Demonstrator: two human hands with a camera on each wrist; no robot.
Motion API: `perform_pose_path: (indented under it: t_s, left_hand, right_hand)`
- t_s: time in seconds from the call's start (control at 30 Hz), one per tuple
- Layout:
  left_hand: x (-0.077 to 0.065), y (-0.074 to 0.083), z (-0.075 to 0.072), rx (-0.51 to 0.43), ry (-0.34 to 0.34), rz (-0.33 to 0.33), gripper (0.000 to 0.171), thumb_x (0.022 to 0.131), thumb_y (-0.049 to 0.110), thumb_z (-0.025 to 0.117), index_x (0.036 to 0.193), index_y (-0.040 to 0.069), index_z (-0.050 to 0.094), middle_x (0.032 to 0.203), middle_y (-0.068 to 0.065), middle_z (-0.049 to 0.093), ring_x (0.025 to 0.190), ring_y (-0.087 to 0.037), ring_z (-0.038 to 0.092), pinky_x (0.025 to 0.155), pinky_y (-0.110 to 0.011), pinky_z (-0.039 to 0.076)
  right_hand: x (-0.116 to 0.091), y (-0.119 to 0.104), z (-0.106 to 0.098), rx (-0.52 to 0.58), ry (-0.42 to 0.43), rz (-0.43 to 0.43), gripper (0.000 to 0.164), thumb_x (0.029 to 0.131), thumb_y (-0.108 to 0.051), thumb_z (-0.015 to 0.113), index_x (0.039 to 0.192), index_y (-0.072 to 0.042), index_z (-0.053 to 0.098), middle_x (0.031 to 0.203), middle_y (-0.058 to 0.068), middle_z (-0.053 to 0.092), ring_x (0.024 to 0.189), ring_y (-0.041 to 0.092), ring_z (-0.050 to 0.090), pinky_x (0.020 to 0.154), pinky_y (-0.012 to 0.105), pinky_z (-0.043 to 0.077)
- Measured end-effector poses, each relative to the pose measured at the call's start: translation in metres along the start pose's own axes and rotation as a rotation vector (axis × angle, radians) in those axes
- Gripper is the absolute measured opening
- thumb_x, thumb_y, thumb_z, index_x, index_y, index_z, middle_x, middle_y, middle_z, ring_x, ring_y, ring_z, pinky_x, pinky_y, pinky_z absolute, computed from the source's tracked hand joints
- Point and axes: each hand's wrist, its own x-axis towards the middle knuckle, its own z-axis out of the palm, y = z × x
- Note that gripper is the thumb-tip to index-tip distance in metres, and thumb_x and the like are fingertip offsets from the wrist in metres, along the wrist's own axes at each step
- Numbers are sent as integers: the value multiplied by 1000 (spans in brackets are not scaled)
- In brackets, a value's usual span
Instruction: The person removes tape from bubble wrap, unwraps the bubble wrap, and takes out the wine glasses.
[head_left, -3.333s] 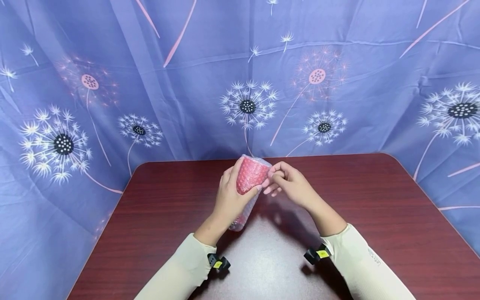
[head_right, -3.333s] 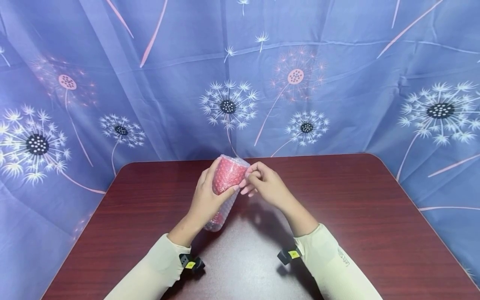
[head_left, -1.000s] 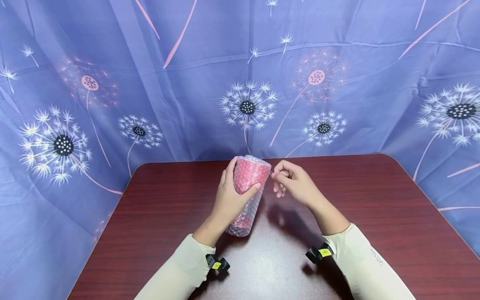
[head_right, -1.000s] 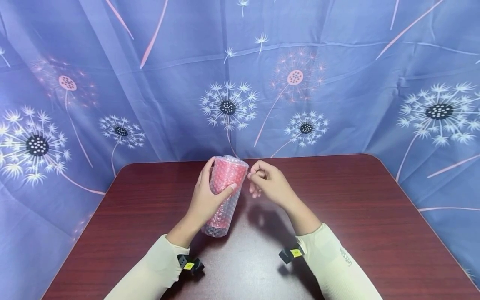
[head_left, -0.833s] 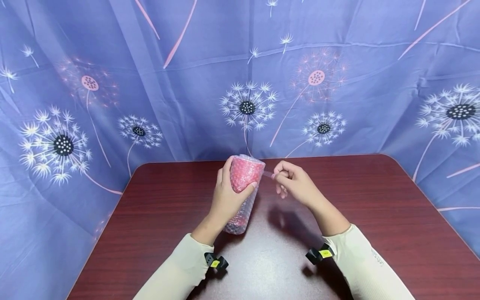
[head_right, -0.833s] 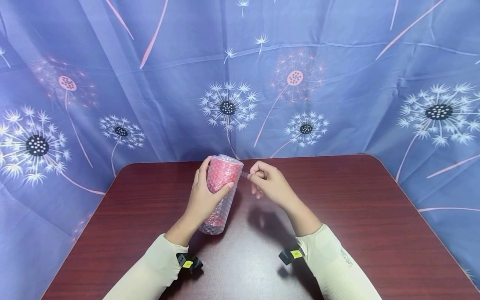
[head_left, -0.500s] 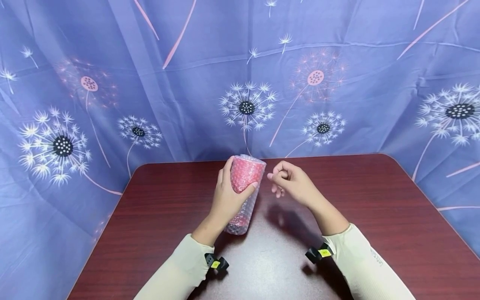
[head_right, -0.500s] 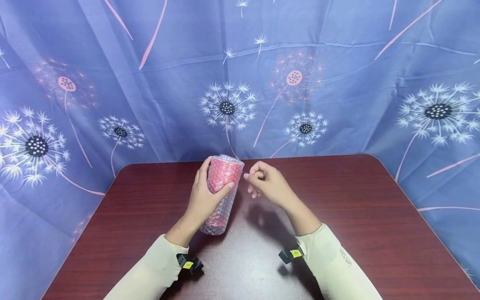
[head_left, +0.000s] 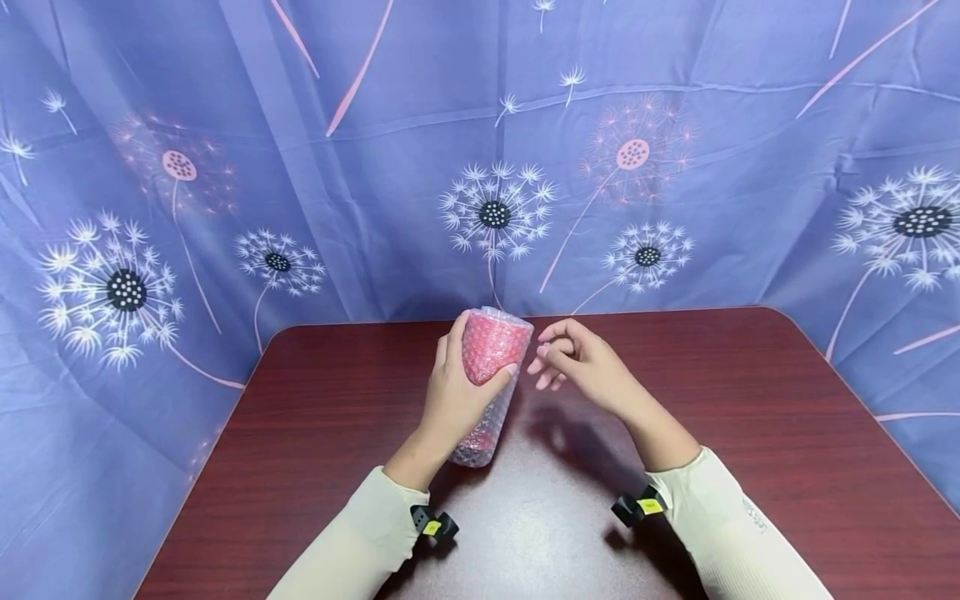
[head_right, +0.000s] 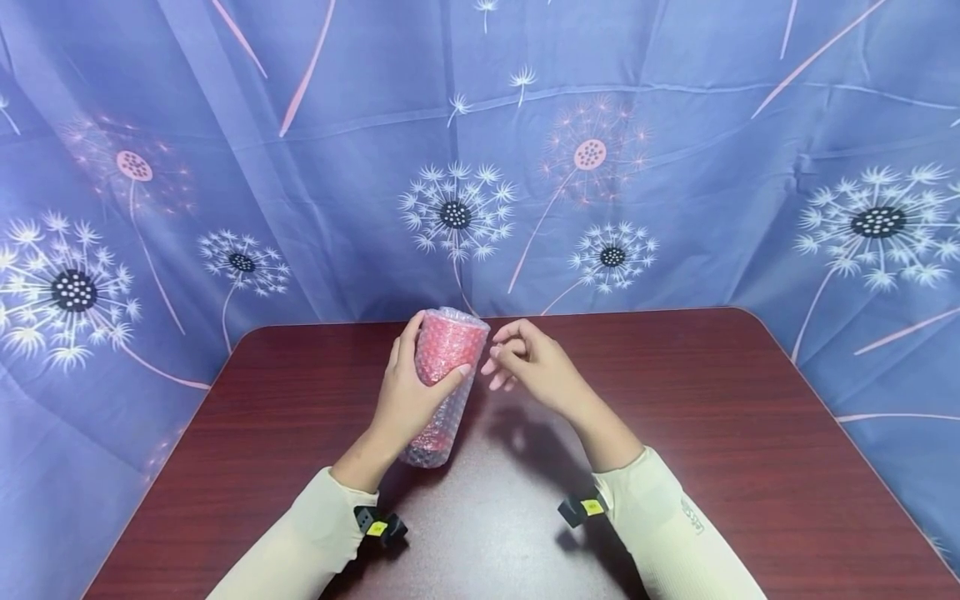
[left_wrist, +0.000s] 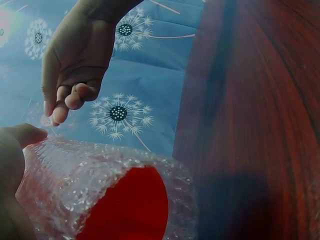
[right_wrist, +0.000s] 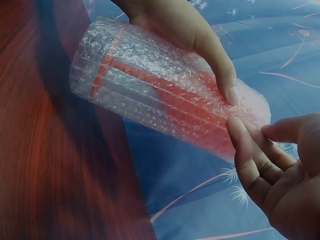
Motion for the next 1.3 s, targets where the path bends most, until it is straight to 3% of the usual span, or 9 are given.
perform_pose_path:
  t_s: [0.3, 0.43, 0.53, 0.63, 0.87, 1.07, 1.3]
  left_hand:
    - [0, 2, -2, 10, -18, -12, 99, 78, 47, 84, 158, 40, 25, 137, -5, 51, 110, -29, 63, 88, -48, 56]
    - [1, 2, -2, 9, -17, -10, 99, 78, 47, 84, 157, 40, 26, 137, -5, 51, 110, -29, 63, 89, -48, 56]
    - [1, 1, -2, 4, -12, -11, 99, 77, 47, 84, 157, 40, 26, 138, -5, 51, 111, -28, 63, 90, -48, 55]
    - [2, 0, -2, 3, -12, -17, 99, 77, 48, 84, 157, 41, 26, 138, -4, 51, 112, -28, 62, 90, -48, 55]
    - [2, 2, -2, 9, -23, -26, 99, 78, 49, 83, 158, 41, 25, 139, -5, 50, 112, -28, 62, 91, -49, 55]
    - [1, 4, -3, 6, -35, -35, 100, 78, 48, 83, 158, 40, 24, 140, -6, 50, 113, -29, 63, 91, -49, 55]
    - [-1, 3, -1, 13, -41, -34, 99, 78, 47, 84, 158, 38, 25, 140, -8, 50, 112, -30, 63, 91, -49, 55]
  right_hand:
    - [0, 2, -2, -36, -52, 35, 17, 104, -13, 54, 107, 4, 52, 100, 29, 74, 72, 29, 74, 64, 38, 61]
    - [0, 1, -3, -82, -30, 13, 15, 102, -14, 58, 104, 2, 57, 83, 19, 74, 62, 23, 70, 56, 36, 57]
    - [0, 1, -4, -93, -11, -5, 15, 101, -13, 61, 104, 1, 59, 67, 12, 66, 55, 18, 64, 53, 37, 55]
    - [0, 2, -4, -92, -5, -16, 15, 101, -13, 61, 104, 1, 60, 61, 9, 62, 54, 18, 62, 52, 37, 54]
    - [0, 1, -3, -18, -30, 21, 17, 102, -14, 58, 106, 3, 56, 83, 23, 71, 65, 22, 72, 58, 38, 59]
    - [0, -1, -3, -50, -25, 9, 21, 101, -20, 61, 105, 0, 57, 82, 21, 72, 66, 25, 73, 59, 36, 59]
    - [0, 1, -1, -31, -19, 4, 21, 102, -19, 60, 105, 2, 57, 91, 35, 70, 69, 25, 75, 63, 36, 60]
